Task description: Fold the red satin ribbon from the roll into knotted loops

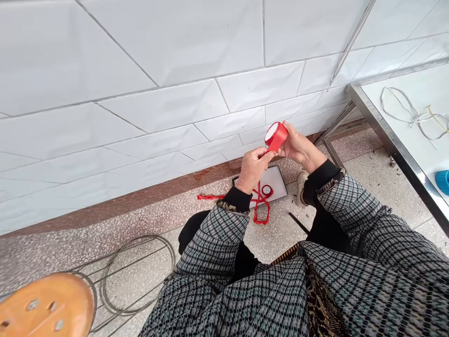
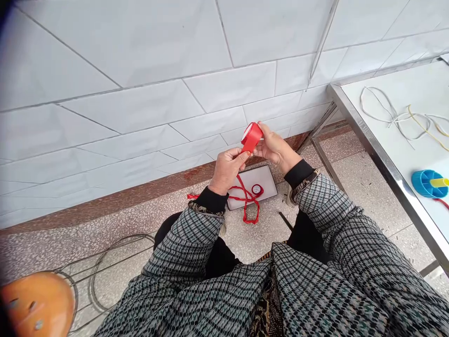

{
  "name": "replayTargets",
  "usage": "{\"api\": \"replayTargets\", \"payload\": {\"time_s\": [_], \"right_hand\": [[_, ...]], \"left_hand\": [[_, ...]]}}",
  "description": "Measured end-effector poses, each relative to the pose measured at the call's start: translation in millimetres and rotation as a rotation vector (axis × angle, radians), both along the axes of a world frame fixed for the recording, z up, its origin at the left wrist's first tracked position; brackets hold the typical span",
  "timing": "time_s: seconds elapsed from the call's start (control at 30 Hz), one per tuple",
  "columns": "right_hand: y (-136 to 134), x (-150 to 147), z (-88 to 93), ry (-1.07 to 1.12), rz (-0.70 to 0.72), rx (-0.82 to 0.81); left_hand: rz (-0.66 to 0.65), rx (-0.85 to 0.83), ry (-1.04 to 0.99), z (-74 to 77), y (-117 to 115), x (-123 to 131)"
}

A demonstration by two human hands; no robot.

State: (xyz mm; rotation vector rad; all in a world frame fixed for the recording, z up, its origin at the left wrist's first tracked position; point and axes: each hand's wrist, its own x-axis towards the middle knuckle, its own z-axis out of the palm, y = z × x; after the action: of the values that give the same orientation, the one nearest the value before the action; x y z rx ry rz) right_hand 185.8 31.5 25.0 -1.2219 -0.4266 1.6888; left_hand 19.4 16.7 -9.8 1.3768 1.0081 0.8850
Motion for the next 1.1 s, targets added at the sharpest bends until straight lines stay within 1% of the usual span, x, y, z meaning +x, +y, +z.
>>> {"api": "replayTargets", "payload": {"time_s": [0.1, 0.2, 0.27, 0.3, 0.37, 0.43, 0.5, 0.6, 0.67, 0.73, 0.8, 0.87, 0.93, 1.0, 1.03, 1.1], "right_hand": [[-2.6, 0.1, 4.9, 0.051, 0.000, -0.034], [-4.2, 1.7, 7.4, 0.070, 0.020, -0.045], [-5.1, 3.3, 6.9, 0.070, 0.062, -0.048], [-5.8, 4.0, 6.3, 0.071, 0.094, -0.049], [-7.7, 4.8, 5.3, 0.075, 0.161, -0.045], [-10.3, 4.5, 5.3, 0.068, 0.226, -0.041], [-12.9, 2.9, 6.5, 0.051, 0.273, -0.042], [-16.0, -0.8, 9.6, 0.030, 0.296, -0.051], [-17.3, -2.6, 11.0, 0.025, 0.300, -0.051], [-18.5, -2.5, 11.0, 0.019, 0.333, -0.031], [-20.1, -0.2, 9.5, -0.006, 0.381, 0.024], [-22.4, 3.6, 7.3, -0.063, 0.400, 0.126], [-24.9, 7.0, 4.7, -0.126, 0.382, 0.270], [-26.9, 8.0, 1.7, -0.173, 0.335, 0.397], [-27.4, 7.4, 0.1, -0.190, 0.311, 0.435], [-27.4, 4.0, -3.7, -0.212, 0.276, 0.460]], "left_hand": [[0.044, 0.009, 0.047, -1.3, 1.7, 1.1], [0.109, 0.013, 0.022, -4.2, 4.1, -0.1], [0.105, 0.003, -0.009, -4.2, 6.2, -3.8], [0.071, -0.003, -0.018, -3.3, 7.5, -6.6], [-0.038, -0.015, -0.017, 0.2, 10.2, -13.5], [-0.156, -0.018, 0.004, 4.6, 12.8, -20.6], [-0.238, -0.017, 0.031, 8.6, 14.6, -26.5], [-0.299, -0.022, 0.038, 12.4, 14.9, -31.1], [-0.315, -0.029, 0.039, 13.6, 13.9, -32.0], [-0.321, -0.053, 0.028, 13.8, 12.9, -32.1], [-0.302, -0.103, -0.029, 12.9, 12.5, -32.1], [-0.259, -0.166, -0.118, 11.5, 12.4, -32.2], [-0.207, -0.223, -0.196, 10.3, 12.1, -31.9], [-0.170, -0.260, -0.235, 10.0, 11.5, -30.8], [-0.158, -0.269, -0.242, 9.9, 11.2, -29.9], [-0.144, -0.270, -0.241, 9.4, 10.9, -27.2]]}}
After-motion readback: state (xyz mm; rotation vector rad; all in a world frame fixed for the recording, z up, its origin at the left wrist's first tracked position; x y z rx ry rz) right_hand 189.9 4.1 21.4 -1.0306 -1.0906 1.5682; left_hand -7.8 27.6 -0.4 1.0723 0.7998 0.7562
